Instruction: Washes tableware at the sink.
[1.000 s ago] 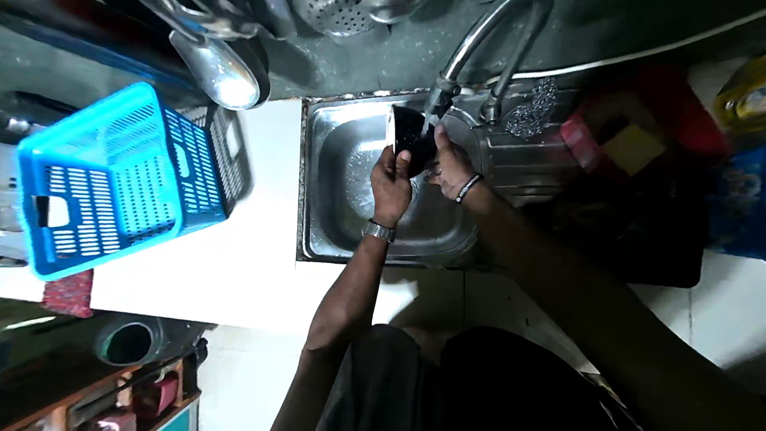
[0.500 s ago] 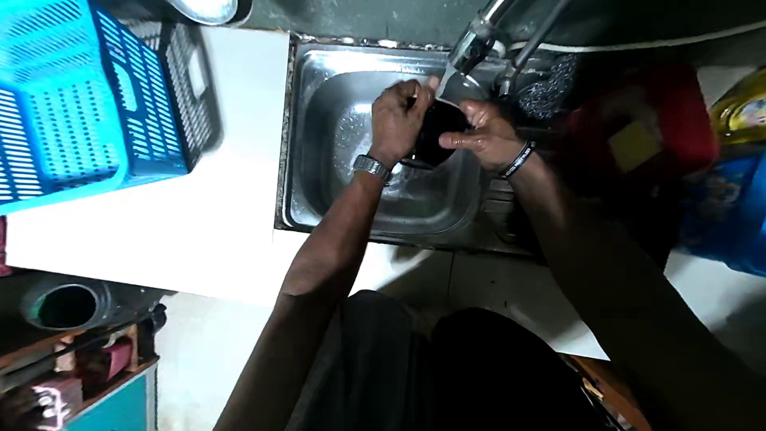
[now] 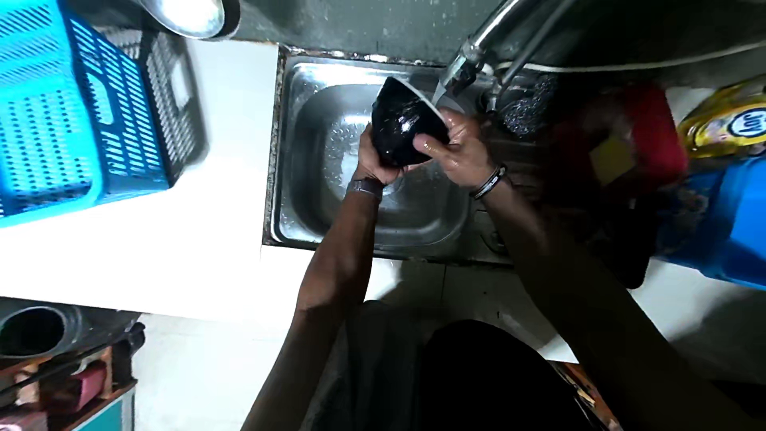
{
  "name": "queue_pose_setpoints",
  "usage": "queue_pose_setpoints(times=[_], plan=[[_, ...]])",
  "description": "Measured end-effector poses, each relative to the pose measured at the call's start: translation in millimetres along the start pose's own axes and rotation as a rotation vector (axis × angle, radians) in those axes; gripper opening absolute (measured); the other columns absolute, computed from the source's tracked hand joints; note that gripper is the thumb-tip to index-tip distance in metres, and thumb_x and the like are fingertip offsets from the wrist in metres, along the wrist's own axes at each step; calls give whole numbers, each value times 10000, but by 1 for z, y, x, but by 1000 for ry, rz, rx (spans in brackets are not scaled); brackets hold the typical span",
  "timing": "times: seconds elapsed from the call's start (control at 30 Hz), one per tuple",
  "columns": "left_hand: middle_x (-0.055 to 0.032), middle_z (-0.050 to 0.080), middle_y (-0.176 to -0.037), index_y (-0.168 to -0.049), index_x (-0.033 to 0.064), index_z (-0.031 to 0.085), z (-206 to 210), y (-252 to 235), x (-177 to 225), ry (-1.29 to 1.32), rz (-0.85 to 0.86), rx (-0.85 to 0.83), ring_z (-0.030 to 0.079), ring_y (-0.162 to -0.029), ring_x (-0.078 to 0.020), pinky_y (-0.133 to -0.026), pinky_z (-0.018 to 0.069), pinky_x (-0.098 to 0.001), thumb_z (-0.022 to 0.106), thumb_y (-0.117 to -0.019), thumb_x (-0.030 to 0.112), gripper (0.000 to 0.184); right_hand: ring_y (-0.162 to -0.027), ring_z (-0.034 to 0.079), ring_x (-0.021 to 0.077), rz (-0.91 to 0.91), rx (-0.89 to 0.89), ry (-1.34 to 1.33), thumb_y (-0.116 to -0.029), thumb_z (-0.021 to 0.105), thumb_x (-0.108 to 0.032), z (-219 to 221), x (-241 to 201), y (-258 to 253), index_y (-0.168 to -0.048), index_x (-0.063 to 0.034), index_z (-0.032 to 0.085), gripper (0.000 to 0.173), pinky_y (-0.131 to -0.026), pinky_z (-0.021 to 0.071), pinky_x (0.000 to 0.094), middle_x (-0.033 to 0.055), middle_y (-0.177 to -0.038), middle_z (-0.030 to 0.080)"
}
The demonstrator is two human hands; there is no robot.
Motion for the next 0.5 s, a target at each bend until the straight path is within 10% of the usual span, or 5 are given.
queue_pose_setpoints(times=[0.07, 0.2, 0.3, 0.4, 0.5], plan=[[-82, 683, -955, -1125, 175, 588, -20, -22, -3, 50, 28, 158, 667, -839, -224, -668, 568, -426, 129, -1033, 637, 658, -959, 708, 160, -95, -28, 348, -930, 734, -287, 10, 2, 9, -1063, -36, 729, 285, -959, 551, 436, 85, -979, 744], [-101, 649, -1302, -1475, 176, 473, -21, -8, 0, -166, 105, 152, 662, -1111, -239, -908, 573, -433, 170, -996, 762, 815, -1181, 677, 373, -371, -94, 815, -1022, 580, -282, 30, 26, 23, -1040, -98, 769, 263, -1179, 141, 775, 102, -1057, 775], [-108, 634, -1320, -1532, 206, 373, -23, 4, -16, -226, 173, 148, 653, -1141, -240, -931, 571, -438, 336, -1057, 623, 633, -1103, 724, 317, -409, -120, 863, -1062, 512, -258, 45, 34, 34, -1198, -114, 739, 302, -1203, 276, 667, 94, -1104, 775], [-110, 566, -1436, -1595, 195, 312, -33, 2, -22, -331, 313, 227, 622, -1219, -225, -971, 563, -441, 445, -1079, 475, 601, -967, 742, 324, -165, -327, 700, -1083, 442, -296, 53, 36, 37, -1320, -118, 684, 383, -938, 543, 572, 136, -1079, 762], [-119, 554, -1464, -1590, 165, 352, -33, 6, -20, -554, 413, 178, 630, -1222, -235, -957, 582, -462, 481, -1081, 412, 580, -1050, 697, 308, 229, -399, 436, -1104, 346, -298, 37, 49, 13, -1220, -28, 685, 449, -959, 537, 549, 186, -1108, 716]])
Point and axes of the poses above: each hand's wrist, its own y-axis away from the middle knuckle, its own z-axis out of the palm, x = y × z, the point moved 4 cm from there along -y, towards the middle knuckle
